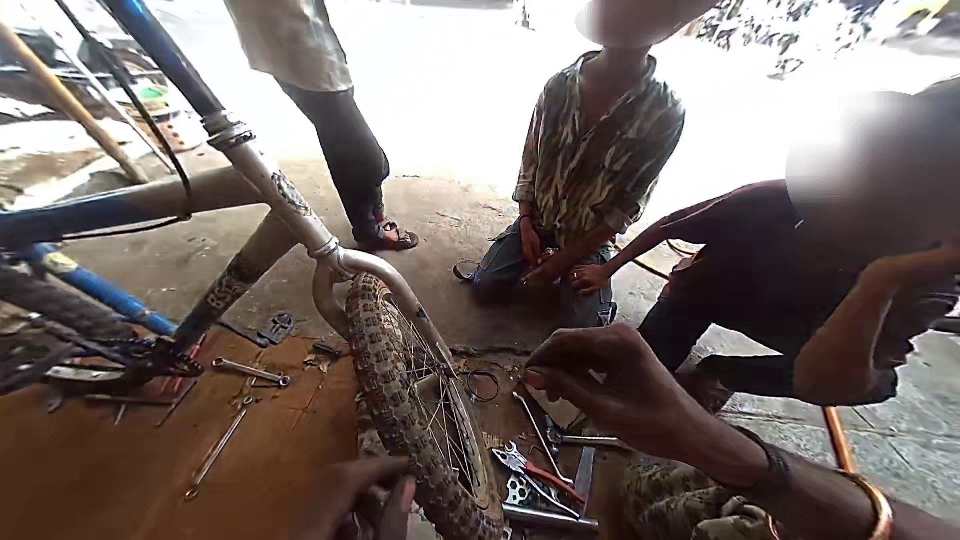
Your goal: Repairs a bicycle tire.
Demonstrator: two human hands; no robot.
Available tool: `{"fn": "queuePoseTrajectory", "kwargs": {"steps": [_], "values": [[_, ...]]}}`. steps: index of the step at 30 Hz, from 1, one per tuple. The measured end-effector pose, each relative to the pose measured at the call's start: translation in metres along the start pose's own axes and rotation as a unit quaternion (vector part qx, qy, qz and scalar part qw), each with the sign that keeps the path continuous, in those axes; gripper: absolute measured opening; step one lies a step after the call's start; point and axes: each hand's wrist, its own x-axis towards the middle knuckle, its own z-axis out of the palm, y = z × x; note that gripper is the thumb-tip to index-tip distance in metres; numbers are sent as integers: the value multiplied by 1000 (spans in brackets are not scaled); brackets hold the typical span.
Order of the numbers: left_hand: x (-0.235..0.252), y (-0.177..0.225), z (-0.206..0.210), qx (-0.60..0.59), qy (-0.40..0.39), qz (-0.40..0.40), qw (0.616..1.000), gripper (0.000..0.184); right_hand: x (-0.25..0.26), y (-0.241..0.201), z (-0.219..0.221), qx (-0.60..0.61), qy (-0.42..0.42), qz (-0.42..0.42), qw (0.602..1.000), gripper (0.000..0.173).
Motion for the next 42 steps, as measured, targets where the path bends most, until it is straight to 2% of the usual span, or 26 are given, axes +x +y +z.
{"fn": "queuePoseTrajectory", "kwargs": {"steps": [2,5,10,19,28,34,42], "values": [[36,20,25,-15,28,57,998,19,-1,-1,-1,-9,-3,-10,1000,9],[71,26,53,-4,30,95,995,18,-4,0,-3,-2,-16,-14,1000,13],[90,25,65,-58,-47,113,991,17,-8,-4,-4,-19,-11,-46,999,13],[92,25,62,-102,-108,79,986,15,-2,-4,0,-68,-33,-61,995,17],[97,23,64,-81,-143,28,986,19,-3,-2,3,0,-54,30,998,20],[95,22,68,-156,-158,-27,975,28,-2,-1,6,69,-71,106,989,21],[93,14,70,-193,-169,-57,965,31,-2,7,15,85,-28,144,985,23]]}}
